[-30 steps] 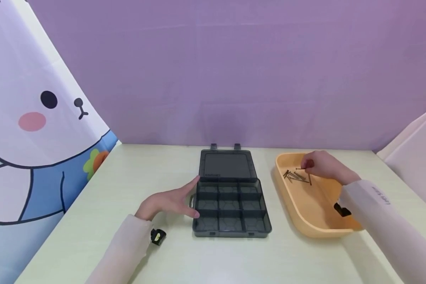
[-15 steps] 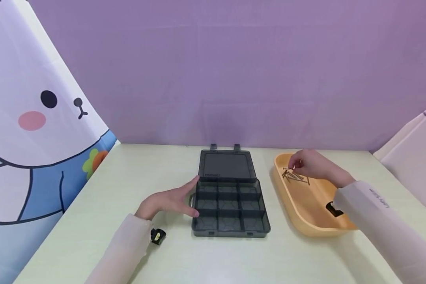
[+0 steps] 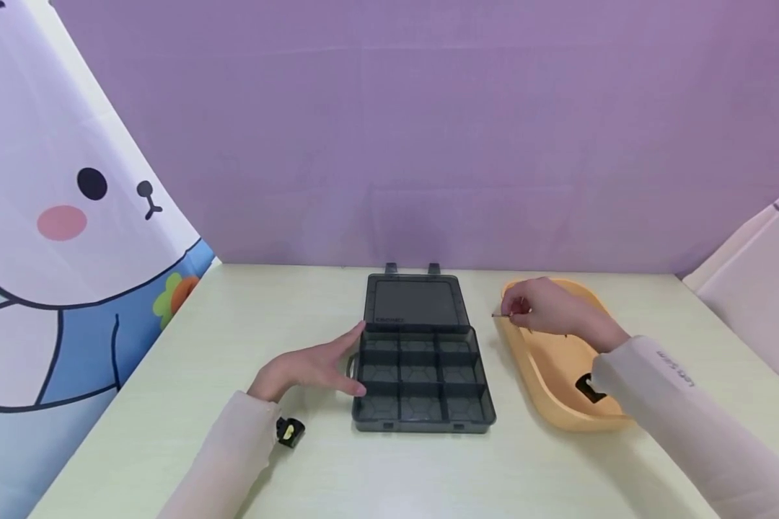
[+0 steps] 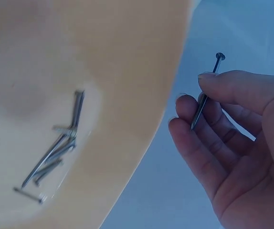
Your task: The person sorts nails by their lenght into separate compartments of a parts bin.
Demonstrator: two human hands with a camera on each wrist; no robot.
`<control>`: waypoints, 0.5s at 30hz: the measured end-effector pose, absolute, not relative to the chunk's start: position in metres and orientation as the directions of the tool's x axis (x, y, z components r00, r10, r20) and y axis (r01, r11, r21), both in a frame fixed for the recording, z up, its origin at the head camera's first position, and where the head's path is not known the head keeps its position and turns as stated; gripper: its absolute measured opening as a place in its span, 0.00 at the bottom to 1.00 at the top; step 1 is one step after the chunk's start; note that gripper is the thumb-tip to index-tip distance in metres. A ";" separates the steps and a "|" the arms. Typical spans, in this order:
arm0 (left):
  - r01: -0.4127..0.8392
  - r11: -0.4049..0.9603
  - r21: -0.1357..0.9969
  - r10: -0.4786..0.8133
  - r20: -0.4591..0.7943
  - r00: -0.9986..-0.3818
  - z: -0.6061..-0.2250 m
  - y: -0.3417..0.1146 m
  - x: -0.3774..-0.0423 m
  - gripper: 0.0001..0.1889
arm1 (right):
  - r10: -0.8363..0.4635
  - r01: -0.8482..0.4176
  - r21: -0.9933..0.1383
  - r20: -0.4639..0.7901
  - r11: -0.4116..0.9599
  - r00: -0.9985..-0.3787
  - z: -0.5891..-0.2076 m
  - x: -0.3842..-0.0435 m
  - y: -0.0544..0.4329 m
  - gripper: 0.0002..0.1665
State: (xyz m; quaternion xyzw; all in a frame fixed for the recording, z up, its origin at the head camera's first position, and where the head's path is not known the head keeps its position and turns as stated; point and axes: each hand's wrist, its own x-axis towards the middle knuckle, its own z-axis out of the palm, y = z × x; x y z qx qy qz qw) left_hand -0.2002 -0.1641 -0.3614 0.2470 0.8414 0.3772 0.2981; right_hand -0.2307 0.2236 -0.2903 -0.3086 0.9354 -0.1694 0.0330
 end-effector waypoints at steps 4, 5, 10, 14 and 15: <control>0.190 0.596 0.780 0.636 -0.315 -0.704 -0.362 -0.164 -0.200 0.60 | -0.614 -0.590 -0.319 0.032 0.742 -0.789 -0.290 -0.227 0.208 0.09; 0.192 0.597 0.779 0.636 -0.313 -0.706 -0.362 -0.164 -0.199 0.60 | -0.622 -0.599 -0.314 0.031 0.737 -0.782 -0.290 -0.225 0.204 0.09; 0.196 0.598 0.777 0.631 -0.305 -0.713 -0.361 -0.164 -0.199 0.59 | -0.659 -0.632 -0.305 0.022 0.712 -0.752 -0.288 -0.221 0.182 0.07; 0.197 0.597 0.778 0.630 -0.303 -0.715 -0.361 -0.163 -0.198 0.59 | -0.662 -0.632 -0.307 0.005 0.712 -0.749 -0.288 -0.223 0.170 0.06; 0.198 0.597 0.778 0.631 -0.302 -0.715 -0.361 -0.163 -0.198 0.59 | -0.661 -0.629 -0.306 0.000 0.714 -0.750 -0.287 -0.224 0.168 0.06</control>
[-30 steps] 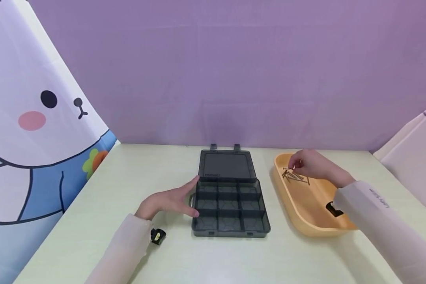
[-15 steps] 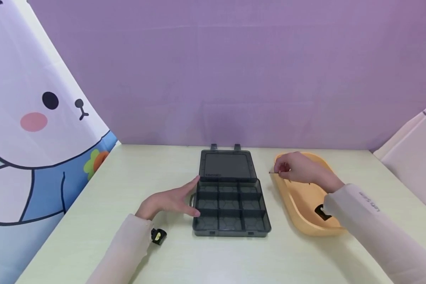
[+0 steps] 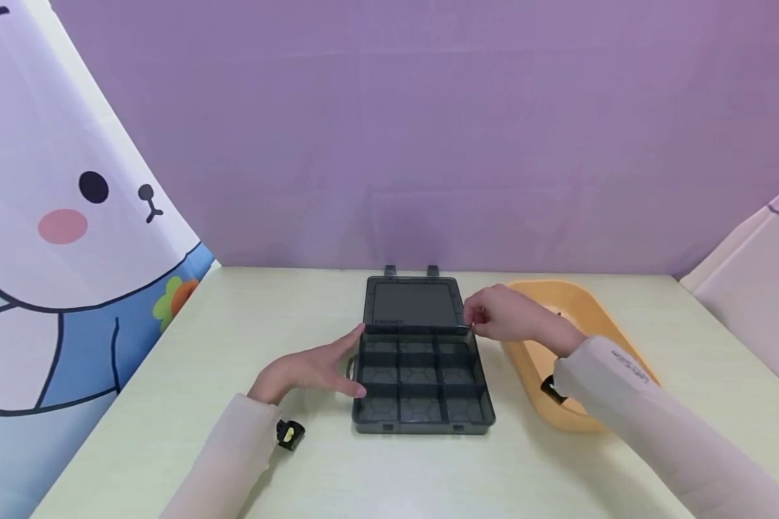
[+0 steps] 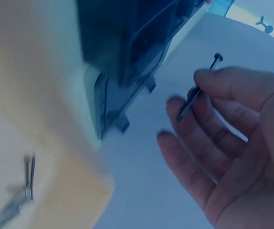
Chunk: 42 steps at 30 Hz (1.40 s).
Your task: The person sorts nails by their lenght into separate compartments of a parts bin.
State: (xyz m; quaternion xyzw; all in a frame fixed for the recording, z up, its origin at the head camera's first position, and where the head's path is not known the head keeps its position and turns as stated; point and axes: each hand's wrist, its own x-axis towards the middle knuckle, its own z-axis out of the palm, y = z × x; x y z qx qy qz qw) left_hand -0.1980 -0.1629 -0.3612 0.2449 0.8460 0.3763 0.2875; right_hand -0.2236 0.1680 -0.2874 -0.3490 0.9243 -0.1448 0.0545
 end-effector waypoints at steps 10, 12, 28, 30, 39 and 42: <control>0.197 0.592 0.781 0.631 -0.298 -0.716 -0.361 -0.164 -0.197 0.60 | -0.692 -0.642 -0.349 -0.029 0.683 -0.721 -0.293 -0.236 0.153 0.06; 0.196 0.593 0.781 0.630 -0.298 -0.717 -0.361 -0.164 -0.197 0.60 | -0.687 -0.628 -0.366 -0.046 0.687 -0.725 -0.295 -0.237 0.151 0.06; 0.187 0.605 0.774 0.617 -0.308 -0.724 -0.361 -0.163 -0.199 0.59 | -0.654 -0.565 -0.396 -0.133 0.724 -0.745 -0.306 -0.239 0.147 0.03; 0.181 0.608 0.773 0.613 -0.313 -0.725 -0.361 -0.163 -0.199 0.59 | -0.648 -0.554 -0.399 -0.146 0.730 -0.748 -0.307 -0.238 0.147 0.03; 0.183 0.603 0.777 0.620 -0.311 -0.720 -0.360 -0.162 -0.198 0.60 | -0.647 -0.554 -0.393 -0.155 0.734 -0.747 -0.312 -0.241 0.149 0.04; 0.179 0.600 0.779 0.618 -0.310 -0.723 -0.361 -0.163 -0.198 0.60 | -0.648 -0.553 -0.398 -0.159 0.732 -0.744 -0.312 -0.241 0.148 0.04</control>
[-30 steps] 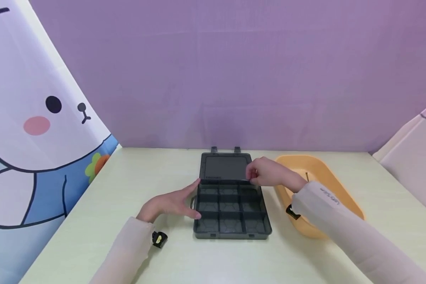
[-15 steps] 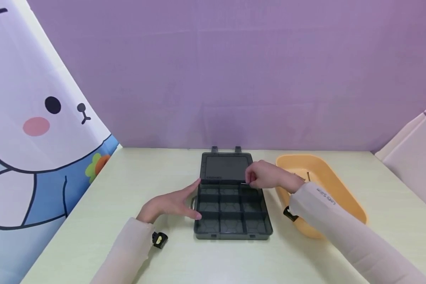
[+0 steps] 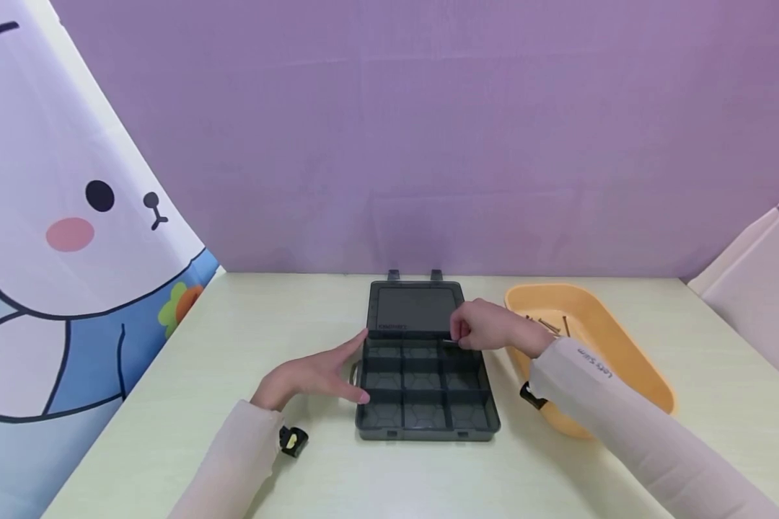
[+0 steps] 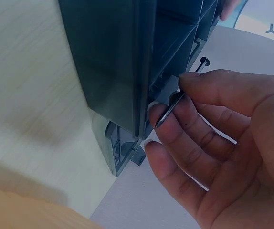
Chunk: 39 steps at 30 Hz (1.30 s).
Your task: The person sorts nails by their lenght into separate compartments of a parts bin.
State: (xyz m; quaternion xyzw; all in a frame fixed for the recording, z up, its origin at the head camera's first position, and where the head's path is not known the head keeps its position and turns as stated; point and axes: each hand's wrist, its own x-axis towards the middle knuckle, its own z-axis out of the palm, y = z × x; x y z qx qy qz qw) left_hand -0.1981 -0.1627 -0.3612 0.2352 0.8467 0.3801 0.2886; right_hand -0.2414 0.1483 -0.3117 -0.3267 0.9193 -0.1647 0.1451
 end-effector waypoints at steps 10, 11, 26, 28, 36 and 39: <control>0.173 0.599 0.782 0.617 -0.313 -0.723 -0.365 -0.163 -0.195 0.60 | -0.637 -0.538 -0.394 -0.180 0.745 -0.750 -0.315 -0.239 0.148 0.04; 0.174 0.599 0.781 0.616 -0.312 -0.723 -0.365 -0.163 -0.195 0.60 | -0.635 -0.537 -0.393 -0.179 0.746 -0.751 -0.314 -0.239 0.148 0.04; 0.185 0.599 0.779 0.619 -0.304 -0.724 -0.367 -0.163 -0.197 0.60 | -0.655 -0.570 -0.378 -0.146 0.729 -0.741 -0.304 -0.239 0.150 0.05; 0.180 0.598 0.781 0.618 -0.305 -0.725 -0.367 -0.163 -0.196 0.60 | -0.657 -0.571 -0.383 -0.143 0.726 -0.740 -0.301 -0.240 0.151 0.05; 0.191 0.606 0.772 0.615 -0.303 -0.728 -0.364 -0.163 -0.197 0.60 | -0.645 -0.570 -0.358 -0.134 0.739 -0.752 -0.294 -0.240 0.158 0.07; 0.193 0.609 0.769 0.613 -0.302 -0.730 -0.362 -0.164 -0.197 0.60 | -0.648 -0.581 -0.350 -0.109 0.735 -0.754 -0.291 -0.239 0.163 0.09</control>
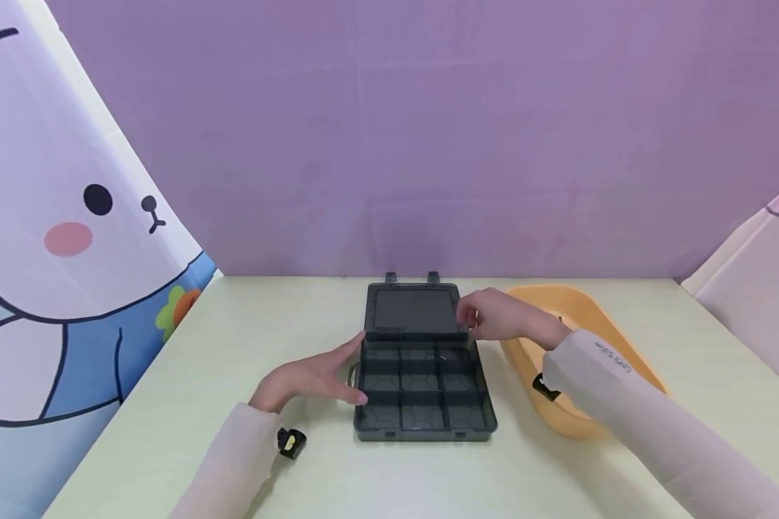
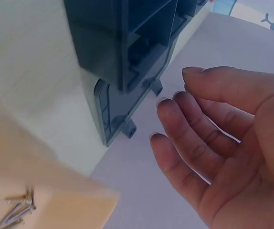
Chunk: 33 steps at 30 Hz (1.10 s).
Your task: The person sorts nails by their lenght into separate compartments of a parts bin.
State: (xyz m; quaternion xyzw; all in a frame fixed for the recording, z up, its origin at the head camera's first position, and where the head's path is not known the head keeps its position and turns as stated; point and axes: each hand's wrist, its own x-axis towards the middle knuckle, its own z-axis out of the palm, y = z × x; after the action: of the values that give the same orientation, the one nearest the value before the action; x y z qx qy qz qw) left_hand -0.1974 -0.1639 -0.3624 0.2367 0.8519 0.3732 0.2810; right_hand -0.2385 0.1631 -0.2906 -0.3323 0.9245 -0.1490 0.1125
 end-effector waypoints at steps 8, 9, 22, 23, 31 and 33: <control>0.201 0.602 0.773 0.623 -0.297 -0.724 -0.364 -0.163 -0.199 0.60 | -0.614 -0.557 -0.355 -0.066 0.751 -0.786 -0.283 -0.237 0.189 0.11; 0.200 0.604 0.772 0.621 -0.299 -0.724 -0.364 -0.163 -0.200 0.60 | -0.613 -0.558 -0.350 -0.059 0.752 -0.788 -0.282 -0.237 0.193 0.11; 0.182 0.598 0.781 0.623 -0.309 -0.719 -0.362 -0.165 -0.199 0.60 | -0.595 -0.537 -0.385 -0.042 0.751 -0.802 -0.275 -0.232 0.220 0.14; 0.182 0.595 0.783 0.624 -0.307 -0.719 -0.363 -0.165 -0.199 0.60 | -0.601 -0.544 -0.385 -0.035 0.746 -0.799 -0.276 -0.232 0.223 0.14; 0.168 0.602 0.780 0.613 -0.317 -0.724 -0.362 -0.164 -0.198 0.60 | -0.595 -0.555 -0.368 0.004 0.746 -0.803 -0.285 -0.233 0.241 0.12; 0.168 0.606 0.778 0.610 -0.318 -0.725 -0.362 -0.164 -0.199 0.59 | -0.581 -0.543 -0.361 0.006 0.758 -0.814 -0.287 -0.233 0.245 0.12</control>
State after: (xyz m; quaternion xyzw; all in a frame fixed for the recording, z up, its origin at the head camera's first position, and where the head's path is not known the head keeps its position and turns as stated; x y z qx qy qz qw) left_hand -0.1986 -0.1641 -0.3618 0.2296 0.8475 0.3800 0.2908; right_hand -0.2335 0.2447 -0.2872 -0.3002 0.9360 -0.1757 0.0532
